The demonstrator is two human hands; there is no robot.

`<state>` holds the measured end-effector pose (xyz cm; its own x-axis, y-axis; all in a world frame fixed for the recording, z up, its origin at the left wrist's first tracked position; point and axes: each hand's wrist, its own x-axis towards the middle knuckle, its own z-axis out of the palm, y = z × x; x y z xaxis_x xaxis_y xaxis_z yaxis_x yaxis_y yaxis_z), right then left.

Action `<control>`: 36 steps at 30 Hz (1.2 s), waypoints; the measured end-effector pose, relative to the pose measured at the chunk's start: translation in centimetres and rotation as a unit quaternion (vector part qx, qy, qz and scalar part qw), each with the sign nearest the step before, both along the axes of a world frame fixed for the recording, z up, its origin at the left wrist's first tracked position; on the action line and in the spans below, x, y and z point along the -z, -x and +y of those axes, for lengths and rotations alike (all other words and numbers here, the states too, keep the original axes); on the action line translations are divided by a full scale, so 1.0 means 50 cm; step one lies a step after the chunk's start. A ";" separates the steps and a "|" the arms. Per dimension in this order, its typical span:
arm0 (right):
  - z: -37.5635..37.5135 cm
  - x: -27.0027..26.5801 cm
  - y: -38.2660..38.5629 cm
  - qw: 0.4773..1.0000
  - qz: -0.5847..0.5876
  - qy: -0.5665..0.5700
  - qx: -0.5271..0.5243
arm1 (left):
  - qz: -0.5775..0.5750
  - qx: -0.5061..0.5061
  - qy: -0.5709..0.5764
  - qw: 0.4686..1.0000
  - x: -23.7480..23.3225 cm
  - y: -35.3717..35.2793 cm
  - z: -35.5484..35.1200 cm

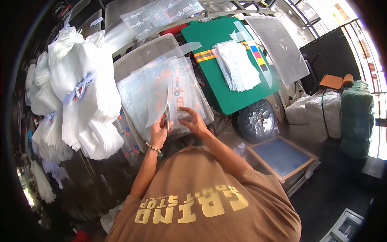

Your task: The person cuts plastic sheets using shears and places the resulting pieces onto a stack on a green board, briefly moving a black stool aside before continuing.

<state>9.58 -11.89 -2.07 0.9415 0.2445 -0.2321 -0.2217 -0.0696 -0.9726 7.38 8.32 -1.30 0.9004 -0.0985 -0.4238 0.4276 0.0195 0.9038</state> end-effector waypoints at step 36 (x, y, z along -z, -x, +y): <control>-0.483 -0.095 -0.298 0.768 -0.251 0.574 0.136 | 0.004 -0.060 0.022 0.998 0.045 -0.052 -0.076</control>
